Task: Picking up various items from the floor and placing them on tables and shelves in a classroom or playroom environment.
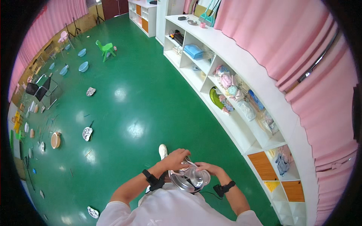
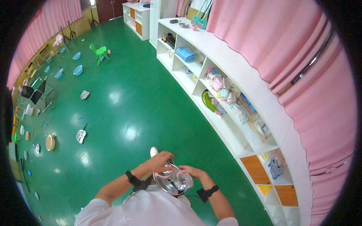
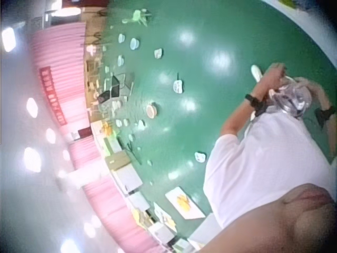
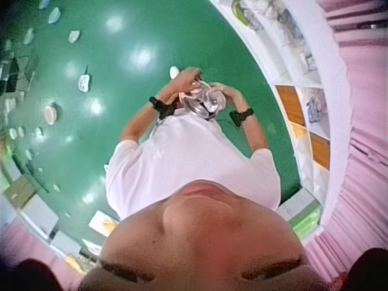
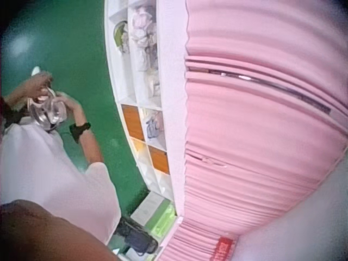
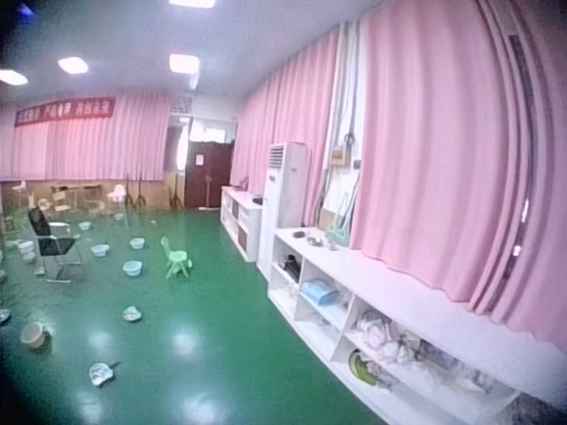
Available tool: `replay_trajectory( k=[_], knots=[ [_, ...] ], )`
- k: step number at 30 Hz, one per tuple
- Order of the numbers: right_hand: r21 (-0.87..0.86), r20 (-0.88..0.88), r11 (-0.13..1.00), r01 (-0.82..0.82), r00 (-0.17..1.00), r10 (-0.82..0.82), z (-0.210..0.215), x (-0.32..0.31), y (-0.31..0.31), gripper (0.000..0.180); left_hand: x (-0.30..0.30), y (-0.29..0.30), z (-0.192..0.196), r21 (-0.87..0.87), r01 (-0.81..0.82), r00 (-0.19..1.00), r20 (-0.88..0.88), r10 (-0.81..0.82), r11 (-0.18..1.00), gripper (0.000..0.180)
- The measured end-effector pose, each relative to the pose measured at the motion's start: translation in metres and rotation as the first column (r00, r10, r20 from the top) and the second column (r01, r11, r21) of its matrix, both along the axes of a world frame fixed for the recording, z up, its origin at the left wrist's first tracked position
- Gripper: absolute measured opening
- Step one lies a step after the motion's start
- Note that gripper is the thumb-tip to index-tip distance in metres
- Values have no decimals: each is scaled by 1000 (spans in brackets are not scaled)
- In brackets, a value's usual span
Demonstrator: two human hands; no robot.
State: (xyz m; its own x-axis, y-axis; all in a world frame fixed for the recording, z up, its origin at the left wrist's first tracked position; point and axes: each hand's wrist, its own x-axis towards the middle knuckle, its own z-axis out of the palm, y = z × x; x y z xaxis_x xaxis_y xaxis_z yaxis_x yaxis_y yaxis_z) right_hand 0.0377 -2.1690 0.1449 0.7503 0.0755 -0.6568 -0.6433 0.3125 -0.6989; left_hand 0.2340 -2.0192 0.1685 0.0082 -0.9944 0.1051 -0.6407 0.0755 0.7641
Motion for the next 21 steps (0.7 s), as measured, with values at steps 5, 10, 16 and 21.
replay_trajectory(
  k=[5, 10, 16, 21],
  knots=[
    [116, 27, 992, -43, 999, 40, 15, 97, -106, 72, 104, -105, 10, 155, -114, 987, -96, 130, 981, 68],
    [110, 88, 982, 153, 983, -163, 22, 164, -193, 68, 217, -191, -26, 457, 88, 976, -217, 15, 885, 54],
    [37, 132, 952, 304, 943, -307, 16, 247, -311, 59, 302, -315, -58, 415, 16, 947, -298, 119, 910, 40],
    [17, 150, 887, 462, 875, -459, -18, 311, -420, 55, 383, -427, -90, 541, -32, 935, -282, 217, 841, 39]
  ],
)
